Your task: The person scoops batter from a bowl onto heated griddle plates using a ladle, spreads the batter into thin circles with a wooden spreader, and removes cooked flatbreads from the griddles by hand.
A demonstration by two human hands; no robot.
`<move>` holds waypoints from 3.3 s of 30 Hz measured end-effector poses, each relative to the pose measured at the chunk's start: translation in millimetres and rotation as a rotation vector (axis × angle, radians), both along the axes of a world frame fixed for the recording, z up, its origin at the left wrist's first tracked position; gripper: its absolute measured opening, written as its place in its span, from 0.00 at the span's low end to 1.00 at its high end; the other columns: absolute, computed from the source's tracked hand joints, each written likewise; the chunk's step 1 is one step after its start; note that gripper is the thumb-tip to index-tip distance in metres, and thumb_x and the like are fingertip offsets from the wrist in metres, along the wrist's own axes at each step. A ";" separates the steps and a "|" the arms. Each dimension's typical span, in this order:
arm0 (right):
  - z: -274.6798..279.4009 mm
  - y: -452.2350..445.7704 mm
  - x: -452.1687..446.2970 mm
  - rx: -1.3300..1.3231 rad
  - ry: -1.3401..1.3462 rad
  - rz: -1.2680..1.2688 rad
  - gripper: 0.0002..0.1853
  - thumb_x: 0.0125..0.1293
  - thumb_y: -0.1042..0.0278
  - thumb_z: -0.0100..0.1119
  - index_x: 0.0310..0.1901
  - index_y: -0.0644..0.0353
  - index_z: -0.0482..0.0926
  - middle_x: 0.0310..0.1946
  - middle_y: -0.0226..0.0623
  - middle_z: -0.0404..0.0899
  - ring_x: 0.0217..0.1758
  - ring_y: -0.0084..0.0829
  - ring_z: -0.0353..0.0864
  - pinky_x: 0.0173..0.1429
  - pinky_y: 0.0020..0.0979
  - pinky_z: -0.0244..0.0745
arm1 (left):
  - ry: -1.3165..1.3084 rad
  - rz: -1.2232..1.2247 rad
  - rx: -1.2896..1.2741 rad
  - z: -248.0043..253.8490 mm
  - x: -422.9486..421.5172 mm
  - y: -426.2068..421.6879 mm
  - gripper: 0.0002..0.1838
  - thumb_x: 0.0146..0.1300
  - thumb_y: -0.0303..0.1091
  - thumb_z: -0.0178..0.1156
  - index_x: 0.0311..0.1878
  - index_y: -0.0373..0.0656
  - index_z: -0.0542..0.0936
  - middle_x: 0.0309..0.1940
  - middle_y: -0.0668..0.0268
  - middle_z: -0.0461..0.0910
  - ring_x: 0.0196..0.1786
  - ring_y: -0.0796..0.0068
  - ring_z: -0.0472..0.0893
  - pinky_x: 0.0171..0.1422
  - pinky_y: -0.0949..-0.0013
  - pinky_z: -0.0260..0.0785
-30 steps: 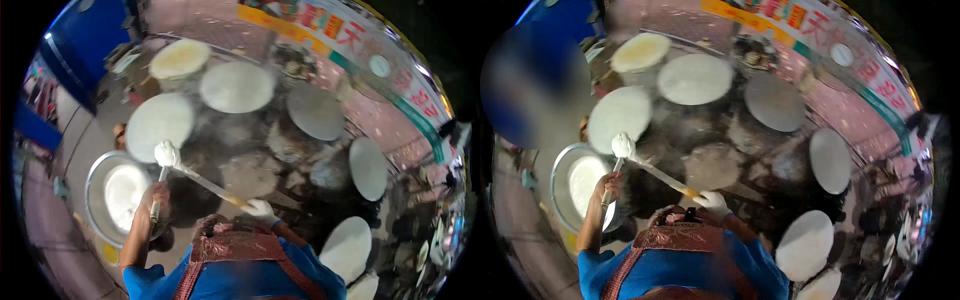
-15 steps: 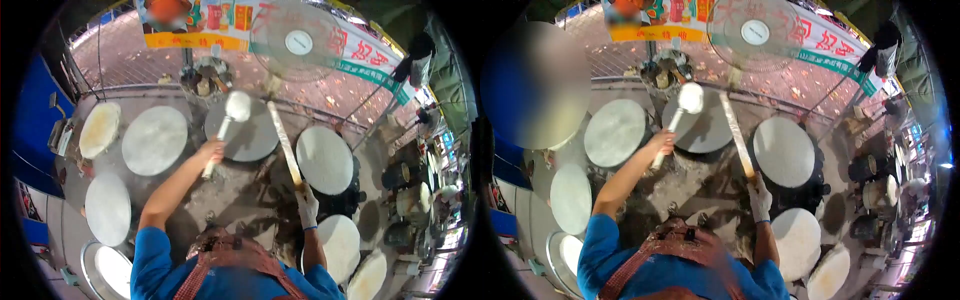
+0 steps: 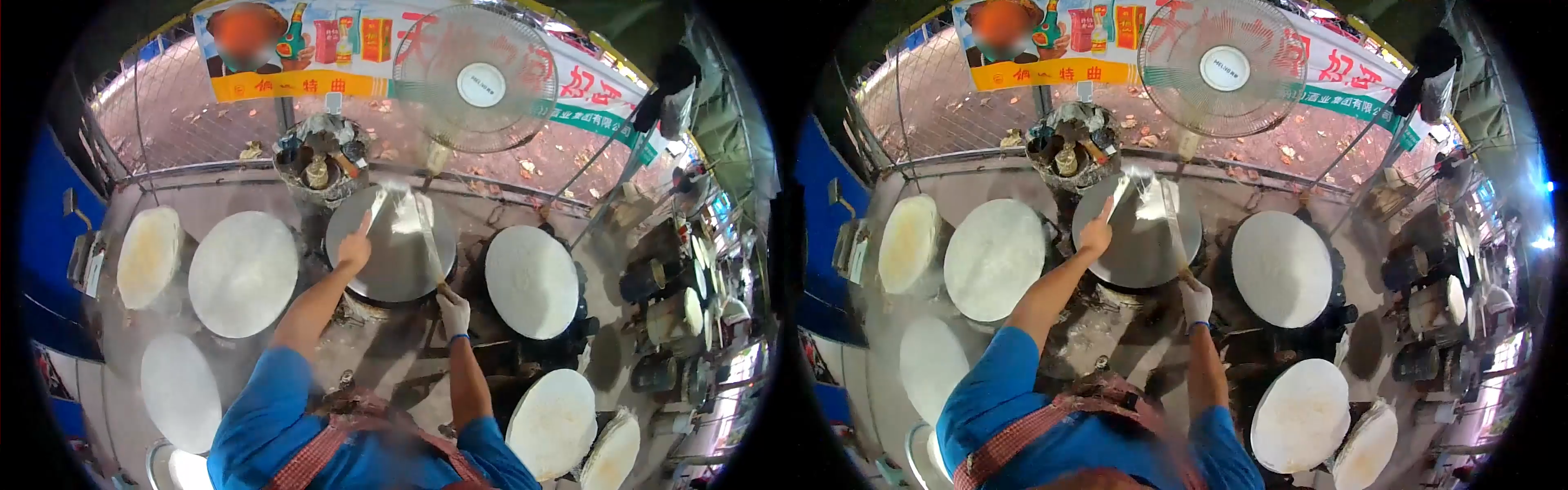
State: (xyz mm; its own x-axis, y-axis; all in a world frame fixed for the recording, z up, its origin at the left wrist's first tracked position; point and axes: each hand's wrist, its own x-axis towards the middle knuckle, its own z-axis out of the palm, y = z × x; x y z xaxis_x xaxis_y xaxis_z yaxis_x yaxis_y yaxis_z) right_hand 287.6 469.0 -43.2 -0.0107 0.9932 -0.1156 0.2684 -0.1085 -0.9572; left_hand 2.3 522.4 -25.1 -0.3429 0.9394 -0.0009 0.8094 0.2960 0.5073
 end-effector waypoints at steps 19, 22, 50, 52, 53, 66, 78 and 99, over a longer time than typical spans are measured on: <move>3.7 12.6 -99.1 -0.046 -0.017 -0.040 0.17 0.54 0.65 0.60 0.44 0.66 0.80 0.35 0.37 0.82 0.41 0.28 0.78 0.50 0.27 0.71 | -0.847 0.280 -0.031 -27.0 -63.3 -261.2 0.37 0.53 0.21 0.53 0.69 0.56 0.58 0.33 0.67 0.78 0.18 0.83 0.68 0.19 0.74 0.62; 15.7 19.9 -48.0 -0.100 0.228 -0.078 0.14 0.54 0.69 0.58 0.41 0.66 0.81 0.33 0.35 0.81 0.33 0.26 0.79 0.36 0.27 0.72 | -0.696 0.264 -0.153 -18.4 -68.6 -260.3 0.38 0.57 0.20 0.48 0.70 0.61 0.54 0.23 0.66 0.74 0.14 0.79 0.65 0.17 0.72 0.59; 1.4 120.1 10.0 -0.398 0.365 0.426 0.11 0.51 0.69 0.65 0.34 0.68 0.82 0.28 0.31 0.79 0.28 0.23 0.74 0.29 0.24 0.68 | -1.041 0.650 -0.078 -18.8 39.0 -340.6 0.20 0.59 0.31 0.56 0.55 0.45 0.68 0.40 0.64 0.77 0.40 0.69 0.78 0.43 0.65 0.73; 24.8 161.4 20.6 -0.619 0.268 0.323 0.14 0.50 0.72 0.66 0.39 0.68 0.82 0.28 0.29 0.78 0.22 0.21 0.72 0.29 0.23 0.68 | -0.688 0.557 -0.147 -5.8 38.2 -339.0 0.22 0.58 0.30 0.57 0.57 0.43 0.67 0.41 0.66 0.77 0.43 0.73 0.77 0.49 0.70 0.70; 23.3 178.3 12.7 -0.578 0.295 0.329 0.14 0.49 0.73 0.66 0.39 0.67 0.82 0.29 0.31 0.79 0.26 0.22 0.74 0.31 0.24 0.70 | -0.719 0.564 -0.148 -7.8 40.4 -343.8 0.23 0.58 0.30 0.57 0.57 0.43 0.67 0.41 0.67 0.77 0.44 0.74 0.76 0.49 0.72 0.69; -12.3 224.6 -18.0 -0.387 0.115 0.673 0.09 0.51 0.64 0.64 0.28 0.61 0.81 0.19 0.28 0.75 0.18 0.19 0.69 0.20 0.25 0.61 | -0.845 0.698 -0.110 -10.1 49.6 -378.2 0.27 0.54 0.26 0.60 0.59 0.43 0.66 0.32 0.70 0.74 0.33 0.79 0.75 0.34 0.73 0.70; 24.3 253.6 -46.6 -0.247 -0.093 0.921 0.11 0.54 0.65 0.60 0.32 0.66 0.80 0.18 0.27 0.74 0.19 0.17 0.67 0.24 0.24 0.63 | -1.054 0.950 -0.012 19.4 71.5 -370.5 0.25 0.54 0.19 0.54 0.57 0.45 0.68 0.29 0.73 0.71 0.29 0.83 0.70 0.29 0.77 0.64; 45.3 264.1 21.3 -0.467 -0.200 1.140 0.15 0.52 0.67 0.56 0.39 0.67 0.82 0.21 0.31 0.78 0.21 0.21 0.73 0.27 0.23 0.67 | -1.083 1.211 -0.005 22.1 89.0 -384.0 0.31 0.51 0.20 0.52 0.61 0.50 0.62 0.20 0.71 0.64 0.15 0.81 0.64 0.16 0.76 0.56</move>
State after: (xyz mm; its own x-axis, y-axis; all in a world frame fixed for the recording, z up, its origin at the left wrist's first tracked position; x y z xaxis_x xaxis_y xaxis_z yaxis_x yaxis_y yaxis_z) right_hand 308.9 733.1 2.1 -0.7796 0.2931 -0.5534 0.5692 -0.0369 -0.8214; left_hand 91.4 138.4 -3.0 -0.6784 0.1335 -0.7224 -0.6020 0.4627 0.6508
